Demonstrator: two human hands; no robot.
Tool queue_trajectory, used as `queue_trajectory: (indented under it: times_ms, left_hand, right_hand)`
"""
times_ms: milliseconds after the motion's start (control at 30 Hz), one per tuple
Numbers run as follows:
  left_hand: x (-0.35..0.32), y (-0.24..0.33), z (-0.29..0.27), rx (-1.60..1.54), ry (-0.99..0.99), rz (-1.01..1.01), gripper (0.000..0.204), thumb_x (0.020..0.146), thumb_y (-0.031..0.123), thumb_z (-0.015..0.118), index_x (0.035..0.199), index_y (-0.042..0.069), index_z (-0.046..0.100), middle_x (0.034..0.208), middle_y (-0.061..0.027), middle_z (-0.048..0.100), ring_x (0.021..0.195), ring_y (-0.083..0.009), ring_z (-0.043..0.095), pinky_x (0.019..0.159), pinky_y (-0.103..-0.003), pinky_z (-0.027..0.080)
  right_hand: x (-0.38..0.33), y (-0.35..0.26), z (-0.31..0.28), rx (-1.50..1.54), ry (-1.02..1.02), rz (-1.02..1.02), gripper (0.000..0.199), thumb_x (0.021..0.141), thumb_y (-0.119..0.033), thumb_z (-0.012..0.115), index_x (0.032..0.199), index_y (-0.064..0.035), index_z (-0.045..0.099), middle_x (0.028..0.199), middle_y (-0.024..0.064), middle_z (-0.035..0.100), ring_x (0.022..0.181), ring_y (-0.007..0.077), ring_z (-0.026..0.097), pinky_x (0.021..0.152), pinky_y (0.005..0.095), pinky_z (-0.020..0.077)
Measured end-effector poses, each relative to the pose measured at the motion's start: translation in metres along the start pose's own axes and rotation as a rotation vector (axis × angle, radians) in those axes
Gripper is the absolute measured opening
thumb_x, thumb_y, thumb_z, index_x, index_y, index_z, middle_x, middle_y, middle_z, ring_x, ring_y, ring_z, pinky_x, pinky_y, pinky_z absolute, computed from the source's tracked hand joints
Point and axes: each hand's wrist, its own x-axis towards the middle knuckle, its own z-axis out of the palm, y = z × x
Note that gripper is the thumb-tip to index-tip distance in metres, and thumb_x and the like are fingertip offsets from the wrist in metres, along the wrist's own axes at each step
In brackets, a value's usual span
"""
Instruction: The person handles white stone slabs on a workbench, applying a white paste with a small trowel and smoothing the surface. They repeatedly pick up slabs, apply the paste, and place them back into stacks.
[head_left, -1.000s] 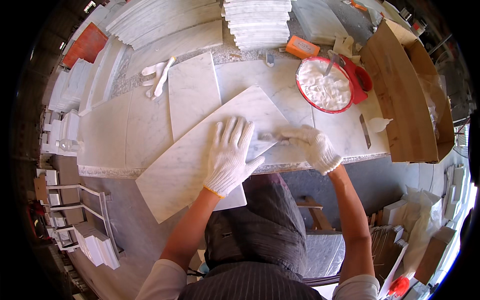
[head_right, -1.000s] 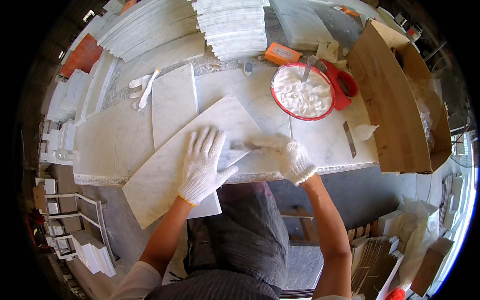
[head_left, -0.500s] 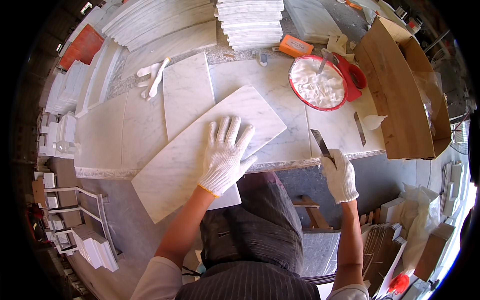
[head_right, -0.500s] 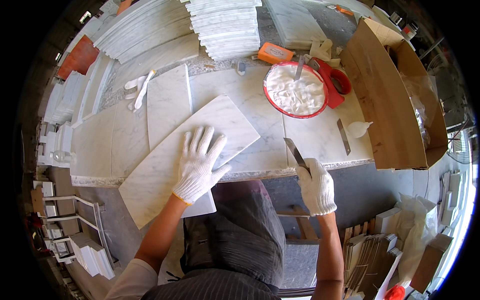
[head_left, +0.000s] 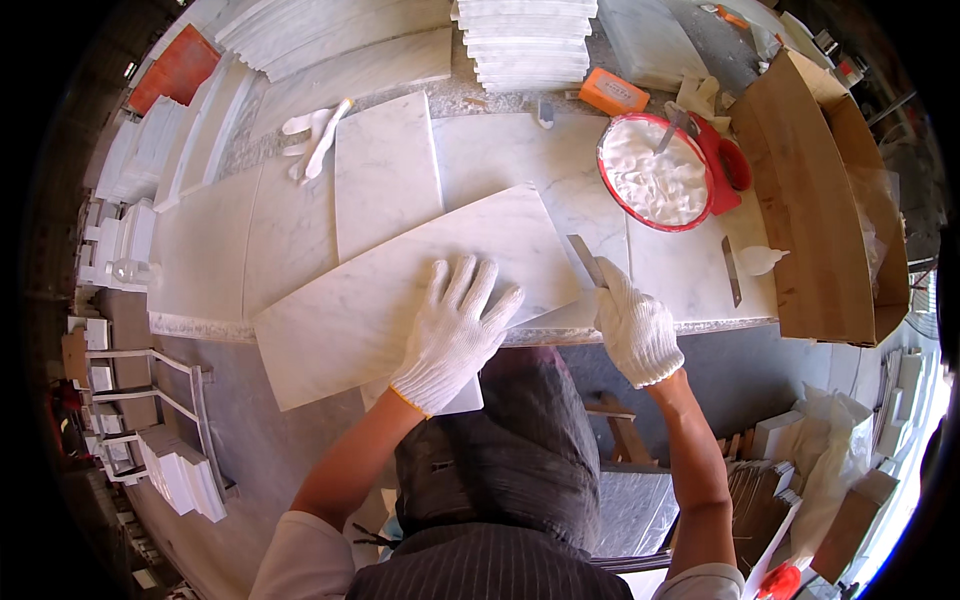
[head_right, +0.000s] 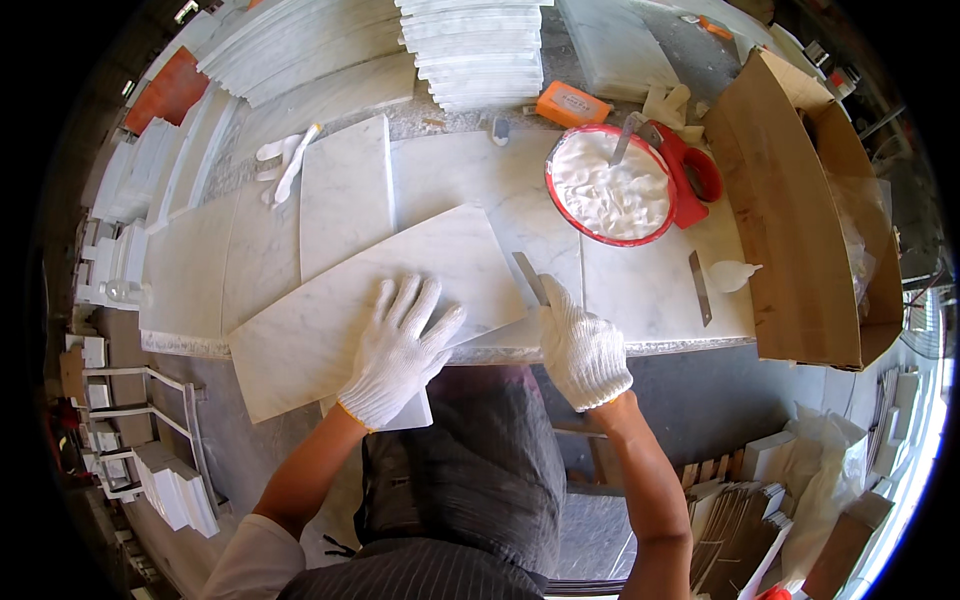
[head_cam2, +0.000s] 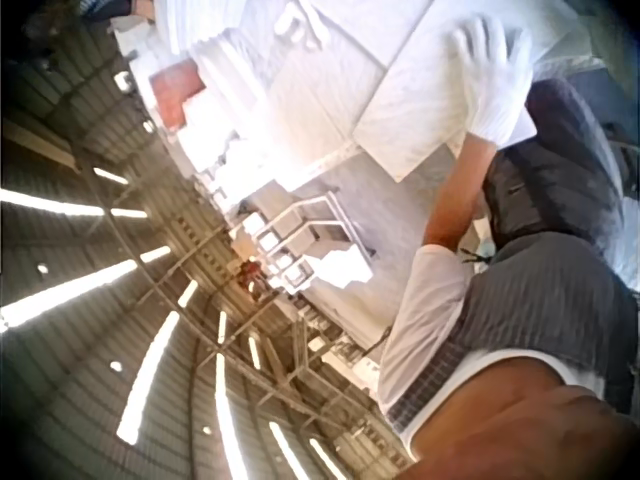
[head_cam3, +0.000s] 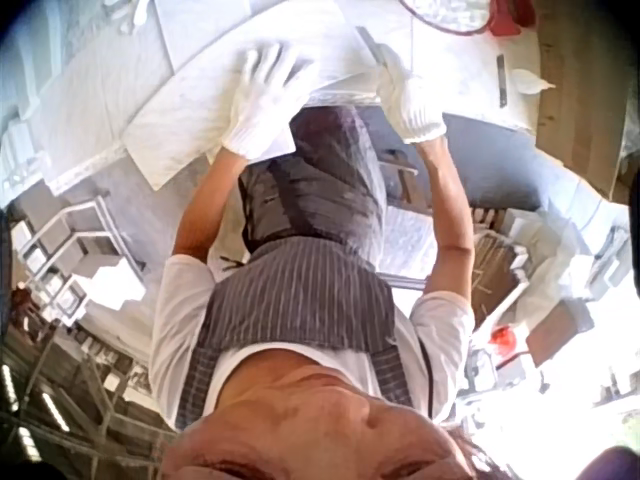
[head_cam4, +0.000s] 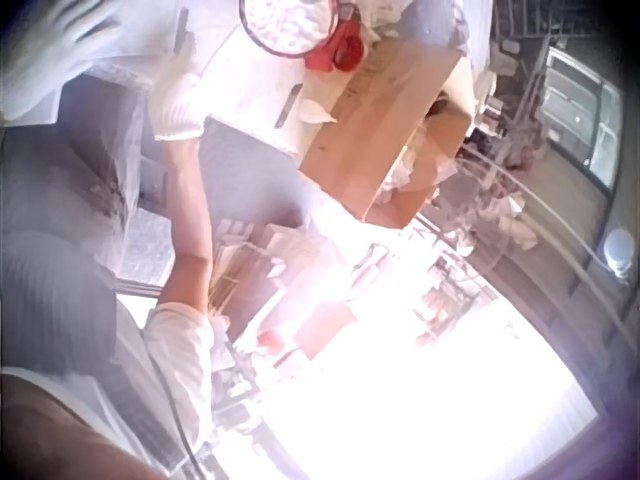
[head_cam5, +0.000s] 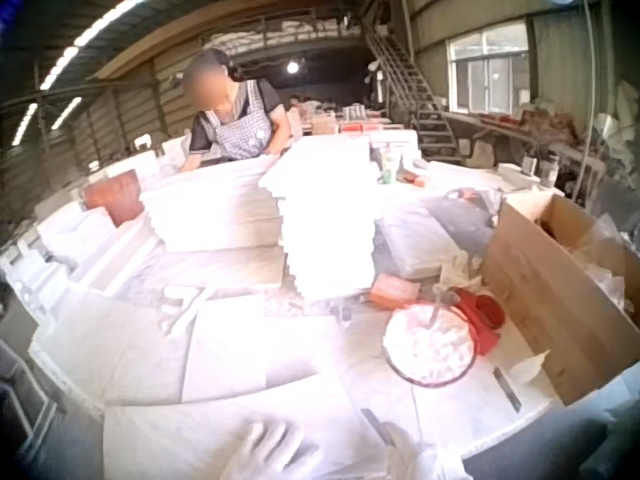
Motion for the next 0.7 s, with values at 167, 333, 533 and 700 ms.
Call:
queue_trajectory:
  times_ms: [167,333,533,700]
  left_hand:
    - [-0.007,-0.004,-0.007,-0.191,0.009,-0.032,0.052,0.078,0.031,0.074,0.124,0.014,0.06,0.139,-0.0164,0.047,0.128,-0.0382,0.043,0.111,-0.055,0.029]
    - [-0.005,-0.002,-0.009,-0.198,0.023,-0.083,0.056,0.077,0.036,0.074,0.127,0.015,0.06,0.141,-0.0163,0.045,0.131,-0.0399,0.04,0.111,-0.058,0.026]
    - [-0.005,-0.003,-0.004,-0.182,0.05,-0.105,0.057,0.077,0.04,0.074,0.127,0.016,0.06,0.141,-0.0167,0.045,0.13,-0.0417,0.039,0.11,-0.061,0.026]
    - [-0.002,-0.004,-0.007,-0.189,0.034,-0.103,0.057,0.076,0.039,0.074,0.126,0.016,0.061,0.138,-0.0177,0.047,0.129,-0.0419,0.04,0.108,-0.061,0.028]
  right_hand:
    - [-0.018,-0.012,0.006,-0.044,-0.013,0.022,0.04,0.093,-0.013,0.051,0.132,-0.0029,0.049,0.072,0.0236,0.063,0.066,0.0417,0.064,0.059,0.0469,0.0504]
    - [-0.02,-0.012,0.012,-0.028,0.007,0.017,0.046,0.091,-0.014,0.053,0.136,-0.0054,0.046,0.068,0.024,0.063,0.061,0.043,0.063,0.054,0.0486,0.0497]
    - [-0.019,-0.013,0.012,-0.099,0.004,-0.015,0.047,0.091,-0.014,0.054,0.137,-0.0058,0.044,0.066,0.023,0.063,0.059,0.0425,0.063,0.052,0.0476,0.0499]
    - [-0.016,-0.021,0.004,-0.079,-0.102,0.079,0.044,0.091,-0.012,0.053,0.134,-0.0022,0.047,0.075,0.0257,0.063,0.067,0.0436,0.063,0.059,0.0473,0.0506]
